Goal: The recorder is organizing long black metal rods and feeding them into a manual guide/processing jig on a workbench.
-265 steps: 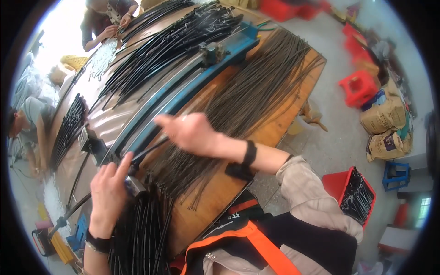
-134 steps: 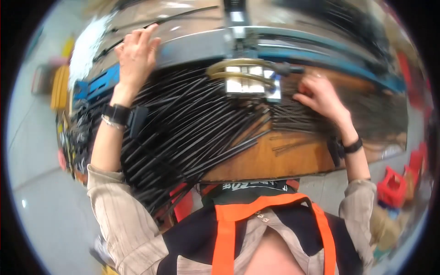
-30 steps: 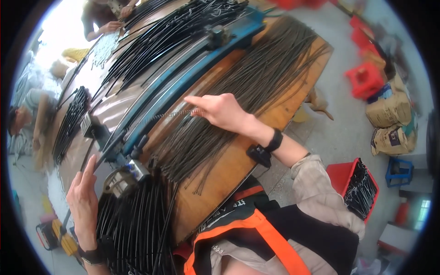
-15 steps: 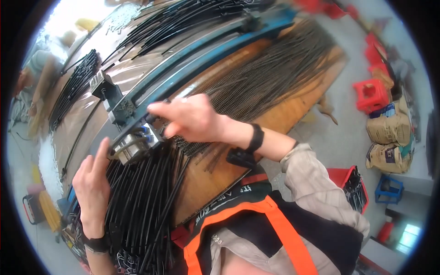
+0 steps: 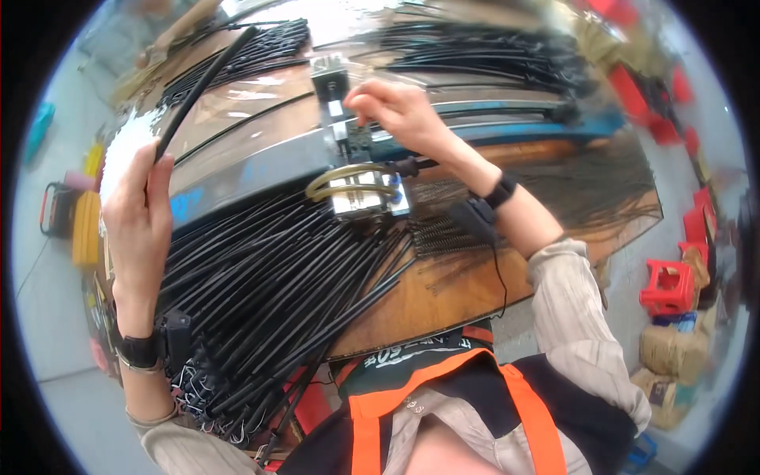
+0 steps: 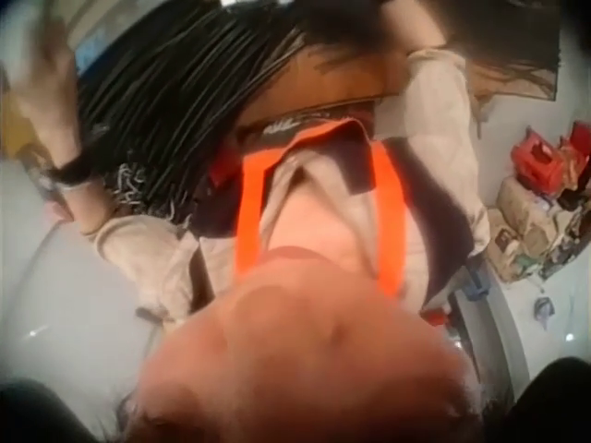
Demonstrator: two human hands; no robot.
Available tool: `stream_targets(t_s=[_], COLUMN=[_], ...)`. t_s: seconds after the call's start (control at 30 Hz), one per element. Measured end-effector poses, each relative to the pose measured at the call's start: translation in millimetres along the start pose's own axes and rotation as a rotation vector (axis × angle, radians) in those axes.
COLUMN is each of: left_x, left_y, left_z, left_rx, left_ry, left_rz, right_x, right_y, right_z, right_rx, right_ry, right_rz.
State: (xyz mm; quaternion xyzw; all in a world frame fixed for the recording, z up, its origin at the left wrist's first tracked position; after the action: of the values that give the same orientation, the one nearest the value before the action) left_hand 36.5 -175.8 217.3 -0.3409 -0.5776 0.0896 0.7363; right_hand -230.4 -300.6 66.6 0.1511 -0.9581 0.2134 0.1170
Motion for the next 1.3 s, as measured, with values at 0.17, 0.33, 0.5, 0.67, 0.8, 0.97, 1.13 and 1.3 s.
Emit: stream_targets(t_s=[0.17,0.33,0.5,0.67,0.8,0.97,1.13,1.3], left_x=[8.5,-0.4,-12.0,-27.0,-46.6,-133.5,-207.1,-208.9], left_y=[40.4,55.9,48.4,45.2,53.4,21.7,-16.4,-9.6], left_z=[-43.1,-55.2,-52.4,-60.1,-70.5,-10.1,17.2,6.3], left_rx=[0.119,0.12,0.117,0.133,0.041,-0.245,-0.186,-0.018], left_ry=[-0.035,-0.036,-0.019,-0.053,-0.063,0.018,0.127,0.216], left_rz=[-0.047,-0.069,-0.071,-0.122,-0.155,-0.178,-0.34,-0.345], right_x=[-32.6,-48.8,-96.5,-15.3,113.8,227.1,247.0,250.2], right_y=[-31.8,-35.7,-43.7,-9.9,54.7,91.3,109.6,107.4], right_z=[-28.0,-27.4,-13.7,-30.0,-6.5,5.0,34.4,46.2], right_rx=[0.496,0.506,0.486,0.668,0.536,0.304,0.304,0.223], right_ry=[0.401,0.426,0.79,1.072,1.258,1.41,1.353,1.268], right_rz=[-0.038,-0.076,-0.343,0.039,0.228,0.261,0.277,0.346])
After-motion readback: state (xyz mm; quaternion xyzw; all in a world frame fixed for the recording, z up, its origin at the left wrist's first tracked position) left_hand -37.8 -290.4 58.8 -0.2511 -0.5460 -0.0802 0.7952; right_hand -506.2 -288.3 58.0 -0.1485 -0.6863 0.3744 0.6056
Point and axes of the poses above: each hand's wrist, its own y-axis away from the middle knuckle, its own x-axis out of the back of the hand, z = x × y, the point moved 10 cm from there along -y, towards the middle knuckle, and after that the axes turned 1 degree about z, right-handed, at the moved point
